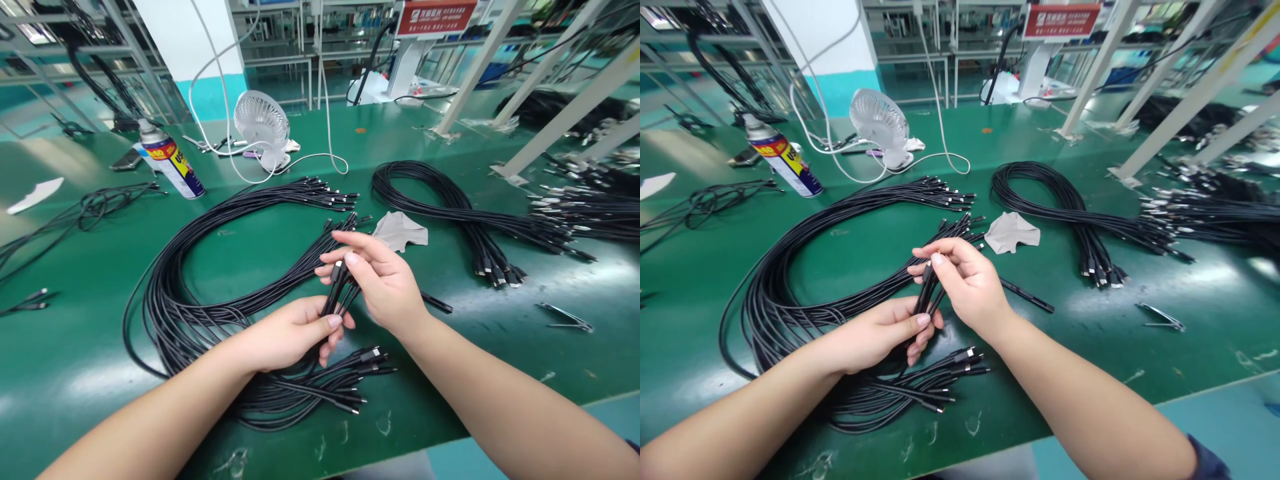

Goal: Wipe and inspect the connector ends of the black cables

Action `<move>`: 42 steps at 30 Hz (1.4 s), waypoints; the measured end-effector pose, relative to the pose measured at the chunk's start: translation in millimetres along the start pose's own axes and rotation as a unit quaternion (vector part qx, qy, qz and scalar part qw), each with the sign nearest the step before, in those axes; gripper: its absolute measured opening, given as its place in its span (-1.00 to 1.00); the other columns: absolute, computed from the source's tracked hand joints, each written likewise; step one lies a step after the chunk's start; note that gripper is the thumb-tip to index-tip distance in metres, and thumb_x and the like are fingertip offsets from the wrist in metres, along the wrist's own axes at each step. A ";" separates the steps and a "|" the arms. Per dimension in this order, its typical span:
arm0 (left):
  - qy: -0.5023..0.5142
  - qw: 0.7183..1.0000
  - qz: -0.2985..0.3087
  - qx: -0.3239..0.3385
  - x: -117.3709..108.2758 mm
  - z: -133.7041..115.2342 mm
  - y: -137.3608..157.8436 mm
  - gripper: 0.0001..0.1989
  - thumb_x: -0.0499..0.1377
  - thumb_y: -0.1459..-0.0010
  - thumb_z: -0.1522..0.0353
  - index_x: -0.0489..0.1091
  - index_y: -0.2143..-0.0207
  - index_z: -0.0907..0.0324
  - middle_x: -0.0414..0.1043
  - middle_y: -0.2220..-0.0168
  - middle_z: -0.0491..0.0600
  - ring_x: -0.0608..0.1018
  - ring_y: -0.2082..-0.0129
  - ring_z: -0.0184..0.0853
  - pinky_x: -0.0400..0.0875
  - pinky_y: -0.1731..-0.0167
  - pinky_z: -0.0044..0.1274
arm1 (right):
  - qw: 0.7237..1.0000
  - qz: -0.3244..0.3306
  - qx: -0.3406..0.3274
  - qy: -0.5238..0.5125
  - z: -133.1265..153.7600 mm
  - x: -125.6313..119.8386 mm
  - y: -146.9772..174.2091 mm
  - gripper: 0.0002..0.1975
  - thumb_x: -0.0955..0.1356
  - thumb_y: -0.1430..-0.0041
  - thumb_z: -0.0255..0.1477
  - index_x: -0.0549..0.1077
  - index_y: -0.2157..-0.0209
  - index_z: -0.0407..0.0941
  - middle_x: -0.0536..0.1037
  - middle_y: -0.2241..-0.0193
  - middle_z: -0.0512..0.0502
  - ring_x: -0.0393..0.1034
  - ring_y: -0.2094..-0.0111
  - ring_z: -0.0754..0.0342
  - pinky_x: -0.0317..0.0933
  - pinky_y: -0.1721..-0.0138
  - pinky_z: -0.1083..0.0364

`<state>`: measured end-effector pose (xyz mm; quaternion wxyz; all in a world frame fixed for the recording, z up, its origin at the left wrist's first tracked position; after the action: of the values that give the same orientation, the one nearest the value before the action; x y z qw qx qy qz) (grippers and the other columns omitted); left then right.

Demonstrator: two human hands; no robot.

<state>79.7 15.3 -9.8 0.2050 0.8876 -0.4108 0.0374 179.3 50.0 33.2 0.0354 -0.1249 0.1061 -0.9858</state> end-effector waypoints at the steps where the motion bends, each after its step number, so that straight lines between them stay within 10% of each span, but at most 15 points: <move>1: 0.002 1.000 0.001 0.001 1.1 -1.4 0.1 -0.62 0.18 -0.17 0.09 0.36 0.28 0.26 0.27 0.55 -0.17 0.35 0.59 -0.47 0.30 0.51 -0.56 | 1.000 0.001 0.000 0.001 0.5 0.2 0.1 -0.76 0.36 -0.24 -0.24 0.47 0.14 -0.06 0.62 0.24 -0.06 0.58 0.27 0.05 0.51 0.21 0.01; 13: 0.060 0.996 -0.040 0.044 5.2 -14.9 -11.3 -0.54 0.21 -0.12 0.03 0.37 0.52 0.28 0.36 0.65 -0.09 0.39 0.66 -0.48 0.32 0.54 -0.60 | 0.995 0.034 0.009 0.089 -2.7 8.1 3.6 -0.74 0.36 -0.24 -0.24 0.56 0.17 -0.10 0.64 0.16 -0.13 0.56 0.11 -0.04 0.48 0.09 0.00; 18: 0.121 0.992 -0.013 0.036 4.2 -10.0 -14.8 -0.60 0.32 -0.04 0.11 0.46 0.42 0.34 0.47 0.54 0.02 0.51 0.55 -0.39 0.42 0.46 -0.55 | 0.989 0.058 0.086 0.103 -10.3 9.9 6.8 -0.73 0.36 -0.21 -0.28 0.55 0.09 -0.06 0.61 0.08 -0.14 0.49 0.64 0.14 0.38 0.69 0.14; 23: 0.144 0.989 0.041 0.000 5.6 -11.7 -12.6 -0.66 0.35 -0.03 0.19 0.45 0.51 0.32 0.40 0.62 -0.05 0.44 0.61 -0.47 0.35 0.52 -0.62 | 0.984 0.089 0.001 0.153 4.4 16.9 7.3 -0.81 0.36 -0.17 -0.42 0.60 0.20 -0.08 0.65 0.19 -0.11 0.59 0.23 0.00 0.52 0.25 0.07; 28: 0.134 0.990 0.036 0.007 4.7 -13.5 -16.3 -0.61 0.38 0.04 0.14 0.48 0.48 0.34 0.47 0.56 0.02 0.48 0.55 -0.41 0.38 0.45 -0.58 | 0.979 0.153 0.087 0.100 -10.1 20.2 9.8 -0.70 0.29 -0.28 -0.30 0.53 0.02 -0.04 0.45 -0.14 -0.18 0.42 0.72 0.24 0.31 0.79 0.19; 33: 0.129 0.991 0.003 0.036 -2.6 -7.4 -19.6 -0.60 0.33 -0.02 0.11 0.45 0.45 0.33 0.36 0.62 -0.07 0.38 0.62 -0.47 0.28 0.54 -0.60 | 0.964 0.174 -0.053 0.192 3.7 19.5 4.5 -0.69 0.26 -0.33 -0.32 0.55 0.04 -0.08 0.55 -0.03 -0.16 0.48 -0.02 -0.02 0.46 0.04 0.03; 38: 0.146 0.988 0.002 0.053 -9.3 -5.0 -18.8 -0.60 0.31 -0.06 0.11 0.41 0.49 0.31 0.35 0.59 -0.06 0.37 0.59 -0.45 0.24 0.52 -0.57 | 0.947 0.223 -0.026 0.230 -2.7 25.6 4.4 -0.58 0.21 -0.36 -0.21 0.40 -0.14 -0.05 0.25 -0.28 -0.19 0.39 -0.12 -0.05 0.41 -0.01 -0.03; 42: 0.160 0.985 -0.002 0.061 -14.9 -2.3 -19.7 -0.65 0.22 -0.19 0.19 0.41 0.47 0.31 0.21 0.64 -0.14 0.23 0.61 -0.53 0.11 0.55 -0.61 | 0.927 0.125 -0.094 0.340 21.3 2.5 -11.6 -0.63 0.17 -0.37 -0.23 0.45 -0.02 -0.07 0.47 -0.11 -0.19 0.36 -0.13 -0.01 0.33 -0.05 -0.01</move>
<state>84.7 38.2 -17.7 0.2139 0.8816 -0.3682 0.2034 181.8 56.8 56.4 0.1082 0.2296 0.2186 -0.9422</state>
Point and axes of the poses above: each hand's wrist, its own y-axis away from the middle knuckle, its own x-axis out of the palm, z = x × y, the point moved 8 cm from there along -y, towards the middle knuckle
